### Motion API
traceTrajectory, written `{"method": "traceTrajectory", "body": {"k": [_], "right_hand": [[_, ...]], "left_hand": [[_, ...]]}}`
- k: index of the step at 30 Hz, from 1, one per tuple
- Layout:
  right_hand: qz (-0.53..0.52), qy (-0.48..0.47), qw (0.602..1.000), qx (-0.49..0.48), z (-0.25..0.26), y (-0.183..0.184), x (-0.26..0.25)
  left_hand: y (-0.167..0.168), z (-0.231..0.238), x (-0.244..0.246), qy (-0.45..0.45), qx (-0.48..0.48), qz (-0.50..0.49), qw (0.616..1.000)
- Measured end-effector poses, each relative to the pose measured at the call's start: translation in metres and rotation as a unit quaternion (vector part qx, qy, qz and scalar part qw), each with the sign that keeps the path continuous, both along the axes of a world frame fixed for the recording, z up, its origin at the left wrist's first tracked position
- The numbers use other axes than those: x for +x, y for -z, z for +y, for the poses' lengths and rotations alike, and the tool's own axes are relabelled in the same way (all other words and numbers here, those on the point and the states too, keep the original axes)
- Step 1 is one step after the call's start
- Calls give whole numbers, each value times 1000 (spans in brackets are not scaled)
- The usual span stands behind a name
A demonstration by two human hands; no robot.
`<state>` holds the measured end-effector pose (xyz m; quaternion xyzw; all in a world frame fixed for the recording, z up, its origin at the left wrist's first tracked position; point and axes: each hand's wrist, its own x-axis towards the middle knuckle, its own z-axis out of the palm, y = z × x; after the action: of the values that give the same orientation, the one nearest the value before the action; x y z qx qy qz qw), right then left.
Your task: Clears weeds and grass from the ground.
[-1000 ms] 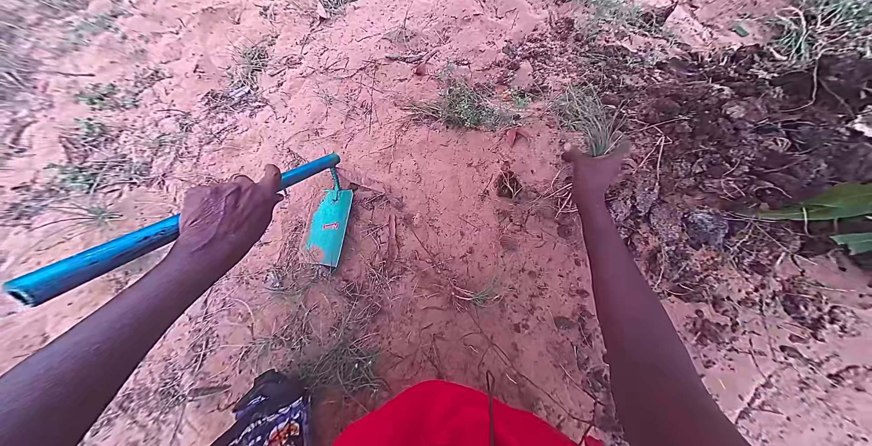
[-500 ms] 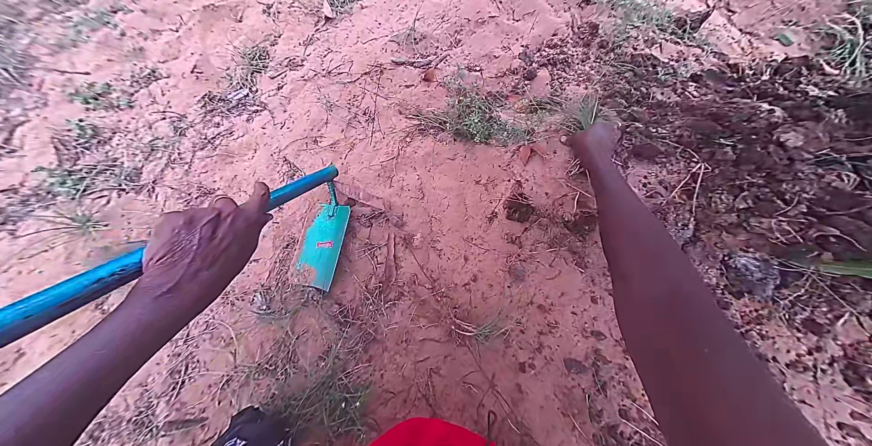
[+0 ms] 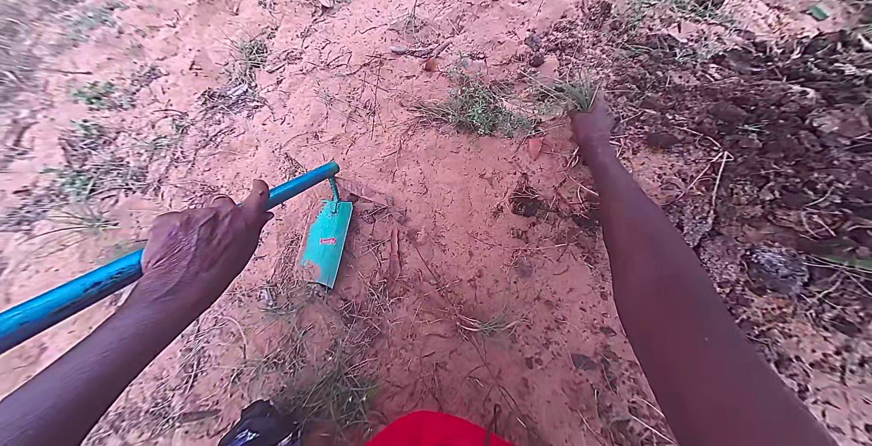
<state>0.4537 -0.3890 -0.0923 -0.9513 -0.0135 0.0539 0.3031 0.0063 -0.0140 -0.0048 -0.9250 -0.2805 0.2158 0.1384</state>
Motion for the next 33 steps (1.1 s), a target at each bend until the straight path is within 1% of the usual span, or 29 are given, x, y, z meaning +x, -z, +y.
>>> {"method": "traceTrajectory", "body": {"k": [3, 4, 8, 12, 15, 17, 19, 20, 21, 22, 24, 25, 26, 28, 29, 33], "right_hand": [[-12, 39, 989, 143, -4, 6, 1], [-13, 48, 984, 172, -8, 6, -3], [8, 77, 981, 178, -15, -4, -27], [24, 91, 973, 211, -28, -9, -60], [44, 90, 966, 238, -44, -23, -103], [16, 111, 953, 281, -64, -36, -122], [-61, 122, 933, 332, -81, -55, -133], [-91, 106, 926, 350, -87, -67, -138], [-109, 85, 928, 347, -92, -75, -138], [-103, 85, 942, 308, -94, -80, -132], [-2, 111, 983, 149, -92, -78, -120], [43, 115, 988, 91, -86, -77, -110], [53, 111, 990, 63, -76, -72, -98], [17, 104, 994, 32, -51, -60, -74], [16, 97, 995, 3, -38, -55, -66], [71, 69, 990, -96, 16, -27, -32]], "left_hand": [[-2, 0, -1, 1, 9, 6, 1000], [0, 1, -1, 6, 10, 4, 1000], [-2, 1, 0, -2, -8, 3, 1000], [-7, -3, 3, 1, -25, 6, 1000], [-3, 1, -2, 18, -19, -9, 1000], [-3, 1, -3, 29, -20, -29, 999], [-6, -1, -4, 32, -20, -35, 999], [-7, -3, -4, 28, -21, -34, 999], [-8, -3, -3, 25, -20, -32, 999], [-8, -3, -2, 26, -19, -34, 999], [-5, -6, -2, 37, -16, -37, 999], [-5, -6, -2, 38, -14, -34, 999], [-5, -5, -2, 36, -11, -29, 999], [-3, -1, -2, 36, -12, -34, 999], [-3, 0, -3, 34, -12, -30, 999], [-3, 2, -3, 17, -16, -21, 1000]]}}
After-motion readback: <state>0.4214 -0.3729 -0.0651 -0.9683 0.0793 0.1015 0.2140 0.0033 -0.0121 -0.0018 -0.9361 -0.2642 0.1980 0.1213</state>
